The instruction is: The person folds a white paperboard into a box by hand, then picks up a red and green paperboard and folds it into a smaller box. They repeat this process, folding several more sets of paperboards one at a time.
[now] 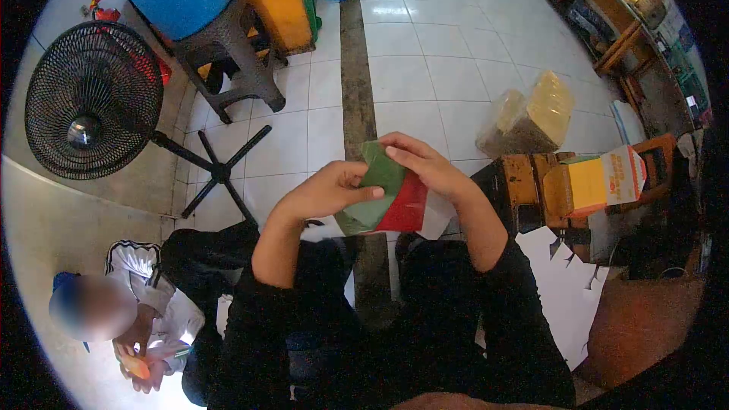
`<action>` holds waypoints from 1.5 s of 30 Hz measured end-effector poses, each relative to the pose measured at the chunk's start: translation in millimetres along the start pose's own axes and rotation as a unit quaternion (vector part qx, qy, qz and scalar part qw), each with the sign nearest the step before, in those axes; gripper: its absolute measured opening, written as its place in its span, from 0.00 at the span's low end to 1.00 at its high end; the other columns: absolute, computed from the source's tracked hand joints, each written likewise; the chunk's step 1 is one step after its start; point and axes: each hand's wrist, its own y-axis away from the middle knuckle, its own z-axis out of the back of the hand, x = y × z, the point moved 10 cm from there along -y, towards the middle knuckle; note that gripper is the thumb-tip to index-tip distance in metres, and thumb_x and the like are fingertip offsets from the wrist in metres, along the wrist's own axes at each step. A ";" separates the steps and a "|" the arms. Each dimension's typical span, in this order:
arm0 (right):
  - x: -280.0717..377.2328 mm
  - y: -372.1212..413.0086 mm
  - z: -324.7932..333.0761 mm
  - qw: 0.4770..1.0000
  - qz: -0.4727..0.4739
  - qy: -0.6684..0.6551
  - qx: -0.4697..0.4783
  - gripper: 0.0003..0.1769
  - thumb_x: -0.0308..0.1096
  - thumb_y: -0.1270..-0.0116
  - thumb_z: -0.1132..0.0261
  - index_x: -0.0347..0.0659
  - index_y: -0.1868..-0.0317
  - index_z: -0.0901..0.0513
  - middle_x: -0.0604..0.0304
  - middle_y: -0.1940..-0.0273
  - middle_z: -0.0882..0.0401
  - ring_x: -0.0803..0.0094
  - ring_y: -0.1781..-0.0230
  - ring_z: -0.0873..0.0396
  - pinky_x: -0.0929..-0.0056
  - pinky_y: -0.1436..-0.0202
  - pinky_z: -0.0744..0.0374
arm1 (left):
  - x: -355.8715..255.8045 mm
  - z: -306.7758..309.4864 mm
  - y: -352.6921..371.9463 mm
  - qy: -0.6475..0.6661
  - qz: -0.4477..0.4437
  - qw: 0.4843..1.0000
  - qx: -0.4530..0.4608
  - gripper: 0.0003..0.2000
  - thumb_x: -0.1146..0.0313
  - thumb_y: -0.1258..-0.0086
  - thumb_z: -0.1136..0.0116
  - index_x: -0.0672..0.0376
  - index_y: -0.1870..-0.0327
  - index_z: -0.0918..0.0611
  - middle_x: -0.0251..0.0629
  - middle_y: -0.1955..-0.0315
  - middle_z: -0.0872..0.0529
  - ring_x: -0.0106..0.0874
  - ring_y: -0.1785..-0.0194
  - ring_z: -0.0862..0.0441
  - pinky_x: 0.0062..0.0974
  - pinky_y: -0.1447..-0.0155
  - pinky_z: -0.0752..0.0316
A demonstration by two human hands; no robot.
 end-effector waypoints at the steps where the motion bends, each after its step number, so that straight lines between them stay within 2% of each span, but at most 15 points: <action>1: 1.6 0.2 3.7 0.999 0.008 -0.045 -0.006 0.20 0.44 0.21 0.39 0.40 0.38 0.22 0.55 0.36 0.22 0.72 0.39 0.25 0.69 0.31 0.28 | -2.3 -1.4 0.9 0.004 -0.004 1.000 0.011 0.14 0.64 0.24 0.36 0.65 0.46 0.17 0.30 0.61 0.12 0.19 0.59 0.18 0.21 0.54 0.21; 3: 6.4 2.8 14.9 0.990 0.024 -0.135 -0.019 0.16 0.41 0.23 0.37 0.42 0.42 0.21 0.54 0.37 0.21 0.71 0.40 0.23 0.67 0.32 0.27 | -4.0 0.4 2.2 0.016 0.005 1.000 0.014 0.15 0.63 0.23 0.37 0.65 0.46 0.17 0.31 0.59 0.11 0.19 0.58 0.17 0.21 0.53 0.21; 6: 34.9 11.3 31.3 0.951 0.142 -0.272 -0.028 0.12 0.36 0.24 0.35 0.43 0.45 0.21 0.50 0.39 0.20 0.67 0.41 0.21 0.62 0.34 0.25 | 0.7 14.3 2.9 0.060 0.036 0.997 -0.009 0.16 0.61 0.23 0.38 0.64 0.44 0.16 0.32 0.57 0.11 0.21 0.56 0.15 0.23 0.50 0.20; 10: 42.1 15.5 33.6 0.943 0.177 -0.281 -0.011 0.15 0.32 0.26 0.34 0.42 0.41 0.21 0.52 0.42 0.20 0.67 0.44 0.20 0.63 0.38 0.23 | 12.8 22.8 -0.4 0.119 0.056 0.991 -0.012 0.17 0.61 0.24 0.37 0.65 0.45 0.16 0.33 0.58 0.11 0.22 0.57 0.14 0.23 0.50 0.19; 13: 52.9 19.5 31.2 0.973 0.206 -0.064 -0.080 0.15 0.33 0.30 0.29 0.40 0.46 0.19 0.57 0.50 0.17 0.69 0.48 0.20 0.69 0.41 0.22 | 9.0 21.5 2.7 0.119 0.064 0.990 -0.037 0.16 0.62 0.25 0.35 0.65 0.45 0.16 0.33 0.58 0.11 0.22 0.58 0.14 0.22 0.50 0.19; 16: 73.5 23.0 4.1 0.949 0.241 0.196 -0.050 0.14 0.32 0.36 0.24 0.40 0.52 0.15 0.62 0.57 0.20 0.72 0.55 0.23 0.72 0.46 0.24 | 12.2 22.3 0.9 0.093 0.049 0.994 -0.034 0.17 0.62 0.26 0.35 0.66 0.44 0.16 0.33 0.58 0.10 0.22 0.58 0.14 0.22 0.50 0.19; 20: 63.0 20.1 -2.9 0.957 0.162 0.237 -0.035 0.13 0.31 0.40 0.24 0.40 0.56 0.14 0.62 0.62 0.22 0.72 0.62 0.24 0.70 0.59 0.23 | 17.3 23.8 2.0 0.040 0.051 0.997 -0.037 0.17 0.63 0.26 0.35 0.67 0.43 0.16 0.34 0.59 0.10 0.22 0.58 0.14 0.22 0.51 0.19; 23: 71.1 27.4 19.6 0.915 0.206 0.270 -0.219 0.11 0.29 0.40 0.26 0.40 0.57 0.14 0.60 0.62 0.22 0.70 0.64 0.22 0.70 0.61 0.23 | 16.3 27.3 4.2 0.049 0.078 0.993 -0.074 0.17 0.64 0.26 0.34 0.67 0.44 0.16 0.33 0.60 0.10 0.21 0.60 0.14 0.21 0.53 0.19; 26: 85.0 34.3 13.8 0.875 0.253 0.295 -0.288 0.09 0.29 0.39 0.28 0.39 0.58 0.15 0.58 0.62 0.22 0.69 0.62 0.21 0.70 0.59 0.23 | 13.8 31.5 6.0 0.075 0.074 0.991 -0.087 0.16 0.64 0.26 0.34 0.66 0.45 0.15 0.32 0.61 0.10 0.20 0.61 0.15 0.20 0.55 0.20; 32: 34.0 8.5 -3.3 0.975 0.162 0.116 -0.094 0.08 0.32 0.34 0.28 0.40 0.56 0.13 0.57 0.58 0.20 0.69 0.57 0.18 0.71 0.55 0.22 | 2.3 24.7 6.6 0.035 0.024 0.998 -0.056 0.15 0.62 0.26 0.33 0.64 0.47 0.15 0.28 0.65 0.12 0.18 0.62 0.18 0.19 0.58 0.23; 35: 25.2 5.5 -2.8 0.974 0.100 0.186 -0.082 0.10 0.35 0.33 0.28 0.41 0.55 0.12 0.56 0.57 0.19 0.67 0.55 0.18 0.71 0.52 0.21 | -12.8 16.4 10.7 -0.015 0.025 0.999 -0.025 0.15 0.62 0.27 0.32 0.62 0.46 0.15 0.27 0.65 0.13 0.16 0.63 0.20 0.18 0.59 0.25; 38: 50.2 14.5 -8.4 0.938 0.169 0.258 -0.157 0.13 0.38 0.34 0.26 0.42 0.53 0.12 0.55 0.53 0.19 0.61 0.51 0.18 0.66 0.47 0.21 | -3.9 15.9 7.0 -0.059 0.033 0.997 -0.028 0.16 0.58 0.26 0.33 0.61 0.47 0.14 0.29 0.66 0.13 0.16 0.63 0.21 0.19 0.60 0.26; 41: 83.0 32.4 -4.4 0.848 0.281 0.350 -0.281 0.15 0.40 0.36 0.25 0.44 0.52 0.12 0.53 0.48 0.21 0.56 0.47 0.20 0.61 0.42 0.21 | 3.7 44.0 3.5 -0.072 0.043 0.985 -0.153 0.19 0.55 0.24 0.37 0.60 0.43 0.17 0.31 0.62 0.12 0.20 0.59 0.18 0.22 0.56 0.22; 44: 87.0 30.4 -26.1 0.874 0.278 0.358 -0.176 0.16 0.39 0.40 0.24 0.45 0.53 0.14 0.53 0.44 0.22 0.53 0.42 0.22 0.58 0.38 0.22 | 8.1 60.6 7.9 0.178 0.019 0.950 -0.257 0.20 0.55 0.23 0.40 0.58 0.38 0.21 0.35 0.53 0.13 0.27 0.53 0.14 0.29 0.49 0.17; 45: 86.8 30.1 -34.4 0.866 0.288 0.375 -0.163 0.16 0.39 0.41 0.23 0.44 0.55 0.15 0.53 0.44 0.22 0.53 0.41 0.22 0.58 0.37 0.22 | 11.9 65.2 7.1 0.209 0.016 0.944 -0.257 0.20 0.58 0.21 0.43 0.58 0.36 0.24 0.38 0.44 0.16 0.32 0.45 0.15 0.37 0.42 0.16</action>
